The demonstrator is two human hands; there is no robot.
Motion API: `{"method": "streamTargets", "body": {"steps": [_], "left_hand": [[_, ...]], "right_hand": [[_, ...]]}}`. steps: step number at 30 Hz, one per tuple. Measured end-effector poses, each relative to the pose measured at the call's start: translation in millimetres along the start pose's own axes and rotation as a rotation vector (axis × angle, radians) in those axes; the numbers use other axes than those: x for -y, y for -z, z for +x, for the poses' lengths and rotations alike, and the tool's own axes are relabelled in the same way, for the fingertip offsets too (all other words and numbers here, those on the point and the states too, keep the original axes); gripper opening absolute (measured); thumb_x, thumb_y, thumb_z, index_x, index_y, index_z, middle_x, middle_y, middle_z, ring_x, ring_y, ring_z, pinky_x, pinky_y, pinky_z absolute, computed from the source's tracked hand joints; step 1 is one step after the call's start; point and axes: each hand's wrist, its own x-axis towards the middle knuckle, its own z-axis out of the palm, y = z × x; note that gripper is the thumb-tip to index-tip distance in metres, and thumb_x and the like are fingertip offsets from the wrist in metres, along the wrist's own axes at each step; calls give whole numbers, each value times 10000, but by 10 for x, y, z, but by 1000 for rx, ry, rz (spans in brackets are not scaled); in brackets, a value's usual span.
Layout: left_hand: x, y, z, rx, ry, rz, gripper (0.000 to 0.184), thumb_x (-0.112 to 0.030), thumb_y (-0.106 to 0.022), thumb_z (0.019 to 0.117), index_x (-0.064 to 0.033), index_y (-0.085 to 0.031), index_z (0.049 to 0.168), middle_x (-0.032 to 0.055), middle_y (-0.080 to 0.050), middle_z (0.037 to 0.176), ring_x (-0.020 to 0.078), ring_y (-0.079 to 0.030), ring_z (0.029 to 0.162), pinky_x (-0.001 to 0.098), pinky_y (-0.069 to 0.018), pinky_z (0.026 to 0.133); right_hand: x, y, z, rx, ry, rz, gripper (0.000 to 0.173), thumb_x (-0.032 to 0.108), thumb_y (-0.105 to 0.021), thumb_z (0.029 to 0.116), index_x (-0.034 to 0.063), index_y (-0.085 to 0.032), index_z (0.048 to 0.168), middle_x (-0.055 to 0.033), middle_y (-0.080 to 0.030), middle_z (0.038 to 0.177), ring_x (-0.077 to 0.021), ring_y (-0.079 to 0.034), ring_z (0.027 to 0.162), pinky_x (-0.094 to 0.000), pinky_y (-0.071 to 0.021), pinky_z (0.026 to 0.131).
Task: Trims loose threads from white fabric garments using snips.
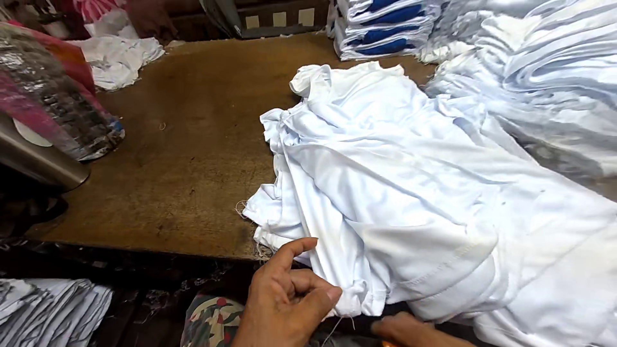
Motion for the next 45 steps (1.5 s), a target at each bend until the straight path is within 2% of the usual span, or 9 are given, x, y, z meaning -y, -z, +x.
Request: {"method": "streamTargets", "body": {"steps": [2,4,6,10,18,26,31,38,45], "left_hand": [[-49,2,24,18,40,4,569,4,-705,912,40,-478,1432,105,-751,830,103,-688,668,225,-553,604],[-98,0,41,29,76,29,570,-17,-718,908,15,-489,1430,95,-749,813,105,-692,667,225,-556,606],[-126,-4,55,35,104,46,558,-48,-728,906,-8,-504,1416,83,-742,793,100,-686,659,223,-548,602],[-154,-15,82,33,151,60,550,-81,-743,898,-28,-528,1402,71,-742,772,84,-670,629,212,-528,576],[-181,-15,120,36,244,69,545,-89,-753,888,-32,-531,1383,77,-743,768,100,-693,664,230,-552,632],[-198,-6,162,26,354,47,556,-71,-758,878,-40,-531,1385,98,-747,797,116,-703,690,236,-552,629],[-209,-7,159,18,363,22,562,-50,-760,871,-37,-536,1387,103,-744,797,107,-693,675,223,-538,602],[-226,-28,157,-2,384,-16,572,-33,-761,875,-32,-527,1397,111,-739,798,102,-683,660,211,-523,581],[-198,-29,141,-25,402,-63,582,-20,-760,874,-32,-514,1401,121,-730,794,101,-669,648,205,-512,573]], "right_hand": [[8,106,28,-144,31,-254,458,338,-394,1104,-19,-669,1183,-210,-680,889,-317,-664,747,-437,-523,606],[-16,182,47,-221,104,-409,442,338,-405,1104,2,-675,1198,-182,-638,825,-300,-609,684,-405,-474,565],[-43,217,62,-255,165,-496,432,344,-428,1098,4,-677,1192,-165,-611,783,-295,-575,650,-394,-439,546],[-66,214,118,-264,234,-586,417,337,-441,1093,5,-675,1190,-145,-605,762,-289,-567,642,-392,-427,546],[-89,208,230,-233,290,-613,404,321,-446,1093,6,-686,1178,-134,-598,740,-290,-553,625,-400,-414,542],[-139,259,233,-212,342,-619,358,296,-462,1086,13,-682,1084,-121,-564,709,-287,-532,599,-400,-399,527],[-160,299,191,-186,309,-616,407,329,-445,1093,2,-677,1163,-147,-592,744,-303,-556,626,-409,-416,545],[-138,252,233,-219,312,-632,395,331,-483,1082,4,-681,1179,-136,-590,735,-295,-543,620,-400,-411,552],[-129,228,273,-214,329,-639,410,348,-469,1086,8,-676,1188,-130,-589,741,-289,-541,625,-395,-409,554]]}}
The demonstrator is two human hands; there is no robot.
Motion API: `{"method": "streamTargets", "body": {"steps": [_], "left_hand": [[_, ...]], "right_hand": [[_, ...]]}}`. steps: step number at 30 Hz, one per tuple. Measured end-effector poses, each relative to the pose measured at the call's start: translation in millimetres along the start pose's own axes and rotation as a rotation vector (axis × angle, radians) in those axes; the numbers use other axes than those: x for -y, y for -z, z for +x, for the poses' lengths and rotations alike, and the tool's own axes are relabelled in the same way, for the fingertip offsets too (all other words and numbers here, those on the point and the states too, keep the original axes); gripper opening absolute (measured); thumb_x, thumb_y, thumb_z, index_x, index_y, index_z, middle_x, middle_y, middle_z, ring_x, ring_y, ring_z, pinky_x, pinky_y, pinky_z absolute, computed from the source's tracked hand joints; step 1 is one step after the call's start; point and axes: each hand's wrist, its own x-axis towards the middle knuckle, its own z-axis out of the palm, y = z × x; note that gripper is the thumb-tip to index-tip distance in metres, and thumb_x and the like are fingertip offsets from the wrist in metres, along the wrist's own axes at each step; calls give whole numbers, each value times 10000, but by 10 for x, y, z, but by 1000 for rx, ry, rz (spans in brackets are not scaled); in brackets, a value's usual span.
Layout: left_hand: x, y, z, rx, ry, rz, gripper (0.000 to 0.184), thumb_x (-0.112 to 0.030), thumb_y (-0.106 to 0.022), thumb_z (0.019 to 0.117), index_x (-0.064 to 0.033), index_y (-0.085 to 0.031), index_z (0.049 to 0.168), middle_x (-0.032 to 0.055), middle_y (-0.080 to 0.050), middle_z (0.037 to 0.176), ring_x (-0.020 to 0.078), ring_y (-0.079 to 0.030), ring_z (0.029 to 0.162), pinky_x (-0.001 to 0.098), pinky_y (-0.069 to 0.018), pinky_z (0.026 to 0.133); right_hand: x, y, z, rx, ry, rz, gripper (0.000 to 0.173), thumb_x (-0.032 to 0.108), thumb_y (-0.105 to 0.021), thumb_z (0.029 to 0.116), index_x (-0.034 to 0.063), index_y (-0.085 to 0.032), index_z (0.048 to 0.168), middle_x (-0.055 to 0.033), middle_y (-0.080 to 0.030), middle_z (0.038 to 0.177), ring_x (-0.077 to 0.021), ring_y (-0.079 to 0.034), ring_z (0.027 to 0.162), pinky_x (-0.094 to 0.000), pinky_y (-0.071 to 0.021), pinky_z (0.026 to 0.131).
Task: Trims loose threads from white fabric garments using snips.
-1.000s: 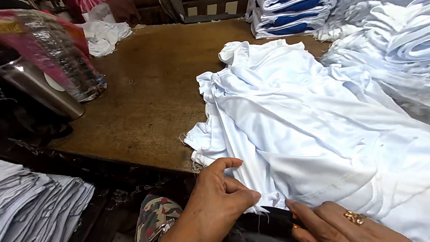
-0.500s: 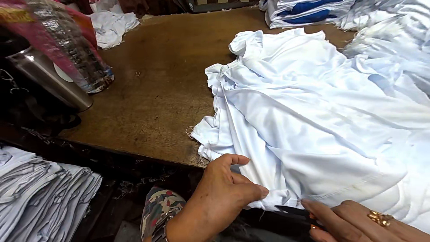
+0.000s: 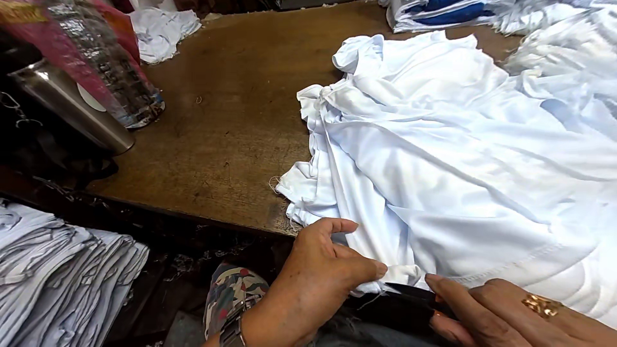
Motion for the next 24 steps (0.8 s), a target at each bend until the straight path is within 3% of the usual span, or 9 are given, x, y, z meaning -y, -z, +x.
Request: {"method": "streamTargets", "body": {"steps": [12,14,16,17,18,19,20,22,24], "left_hand": [[46,-9,15,-12,37,-36,594,-23,-760,878,-23,-494,1409,134,-728,822,114,-672,658,210,-517,568],[41,-6,5,-15,39,-54,583,-21,-758,882,-18,-498,1403,137,-732,830,112,-674,658,206,-518,570],[46,-5,-11,-18,22,-95,564,-15,-749,888,-8,-502,1395,150,-735,848,122,-688,685,215,-536,597],[56,-5,-23,-18,-3,-112,550,-16,-742,895,1,-507,1392,153,-738,862,135,-703,718,232,-559,641],[73,-9,-38,-14,-47,-120,540,-22,-729,905,7,-506,1396,150,-740,878,145,-713,758,255,-577,698],[96,-17,-55,-4,-98,-119,539,-32,-718,917,12,-505,1410,145,-747,899,158,-726,805,289,-595,771],[124,-36,-73,1,-154,-112,538,-40,-713,925,18,-509,1420,140,-753,907,165,-732,829,313,-600,810],[180,-82,-115,-3,-245,-95,562,-47,-713,932,24,-501,1447,130,-756,897,163,-732,833,327,-599,832],[212,-127,-161,-17,-289,-112,608,-23,-721,925,30,-474,1477,133,-760,894,167,-738,828,323,-606,829]], "right_hand": [[-14,-10,-8,13,1,16,376,325,-457,1092,25,-682,1113,-127,-582,723,-295,-551,618,-406,-411,547],[-32,37,-19,60,-73,143,439,349,-375,1113,15,-661,1109,-167,-608,757,-310,-590,638,-422,-444,545],[-44,46,-56,44,-196,397,505,385,-327,1119,-15,-635,1104,-193,-626,825,-268,-599,702,-381,-473,607],[-32,28,-80,18,-269,589,533,425,-355,1111,-32,-629,1092,-181,-634,848,-211,-592,722,-328,-482,635],[6,-5,-103,-2,-365,815,531,475,-431,1086,-15,-637,1101,-110,-629,859,-110,-563,713,-250,-466,628],[73,-35,-114,0,-480,1039,440,481,-550,1041,62,-658,1123,17,-620,870,-4,-532,699,-175,-438,602],[157,-60,-101,4,-590,1207,328,408,-683,976,112,-674,1118,95,-615,851,40,-510,670,-150,-419,567],[319,-109,-39,-23,-708,1302,286,255,-813,885,109,-686,1096,134,-604,797,60,-480,630,-136,-400,543],[417,-129,42,-82,-766,1326,261,189,-844,853,110,-697,1054,132,-589,741,48,-478,604,-144,-410,538]]}}
